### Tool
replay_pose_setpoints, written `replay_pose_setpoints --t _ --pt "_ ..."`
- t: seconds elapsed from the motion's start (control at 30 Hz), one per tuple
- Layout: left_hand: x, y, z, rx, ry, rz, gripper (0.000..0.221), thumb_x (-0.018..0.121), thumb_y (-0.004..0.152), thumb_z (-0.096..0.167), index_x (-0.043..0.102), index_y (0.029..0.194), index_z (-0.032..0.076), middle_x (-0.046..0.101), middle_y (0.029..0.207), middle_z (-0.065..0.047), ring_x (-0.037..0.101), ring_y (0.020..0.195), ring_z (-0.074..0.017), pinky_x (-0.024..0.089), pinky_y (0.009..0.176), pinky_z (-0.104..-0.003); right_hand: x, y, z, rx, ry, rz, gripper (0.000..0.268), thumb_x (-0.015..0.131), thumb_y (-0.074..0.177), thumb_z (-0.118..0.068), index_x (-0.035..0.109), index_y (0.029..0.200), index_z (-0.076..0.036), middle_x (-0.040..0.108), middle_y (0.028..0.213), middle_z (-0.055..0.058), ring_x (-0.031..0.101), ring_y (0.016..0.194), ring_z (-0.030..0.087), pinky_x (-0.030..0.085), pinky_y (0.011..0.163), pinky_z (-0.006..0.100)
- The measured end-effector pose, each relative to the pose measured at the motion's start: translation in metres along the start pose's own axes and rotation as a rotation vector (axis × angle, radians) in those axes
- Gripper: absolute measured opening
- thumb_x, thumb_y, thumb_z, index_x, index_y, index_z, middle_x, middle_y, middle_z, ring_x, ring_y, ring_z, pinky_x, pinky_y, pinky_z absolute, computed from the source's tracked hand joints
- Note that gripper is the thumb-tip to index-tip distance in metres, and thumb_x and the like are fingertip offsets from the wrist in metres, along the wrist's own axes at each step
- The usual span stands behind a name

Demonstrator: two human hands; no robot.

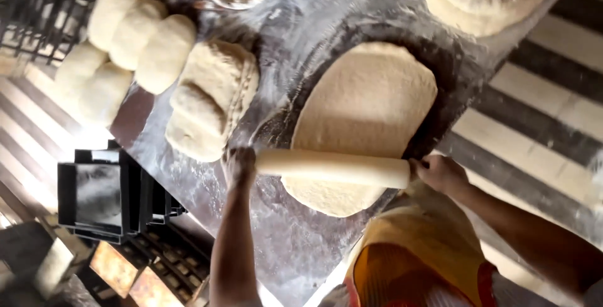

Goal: The person rolls a piece of dough flat on a floured wooden table using a rolling pin, then lifts and stretches the flattened dough into a black baking tray, pressing it to fit the corners. They repeat the process with a second dough piece, rolling it out and fitting it into another tray.

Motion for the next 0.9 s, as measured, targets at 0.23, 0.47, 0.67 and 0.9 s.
replay_pose_setpoints --t 0.23,0.47,0.67,0.9 --pt "0.129 -0.269 0.023 -0.14 0.244 0.558 0.036 0.055 0.094 0.035 0.062 0.118 0.01 0.068 0.111 -0.019 0.06 0.116 -0.0422 0.042 0.098 -0.067 -0.1 0.077 -0.065 -0.087 0.116 0.365 0.041 0.067 0.094 -0.055 0.071 0.084 -0.015 0.071 0.076 0.004 0.066 0.066 0.019 0.052 0.062 0.038" --pt "0.155 -0.348 0.102 -0.467 -0.326 -0.199 0.016 0.061 0.081 0.017 0.067 0.096 0.019 0.072 0.093 -0.01 0.067 0.091 -0.0332 0.051 0.078 -0.055 -0.071 0.164 -0.157 -0.364 -0.191 0.596 0.028 0.069 0.096 -0.041 0.078 0.095 -0.015 0.074 0.082 0.01 0.07 0.072 0.03 0.054 0.066 0.042" --pt "0.158 -0.258 -0.044 -0.529 0.018 -0.084 0.018 0.054 0.099 0.028 0.068 0.096 0.016 0.07 0.078 -0.008 0.068 0.062 -0.0239 0.055 0.055 -0.042 -0.041 0.215 -0.29 -0.513 -0.133 0.677 0.034 0.066 0.1 -0.033 0.065 0.072 -0.014 0.063 0.062 0.008 0.063 0.056 0.026 0.051 0.056 0.044" --pt "0.077 -0.19 -0.071 -0.553 -0.003 0.103 0.044 0.061 0.093 0.029 0.066 0.134 0.013 0.068 0.123 -0.018 0.061 0.116 -0.0424 0.048 0.096 -0.059 -0.036 0.211 -0.336 -0.716 -0.101 0.954 0.033 0.07 0.092 -0.034 0.063 0.065 -0.015 0.065 0.058 0.01 0.063 0.053 0.034 0.044 0.046 0.051"
Point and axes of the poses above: each hand's wrist, its own y-axis towards the middle knuckle, its own x-axis out of the palm, z = x × y, the point moved 5 cm from there along y, towards the middle knuckle
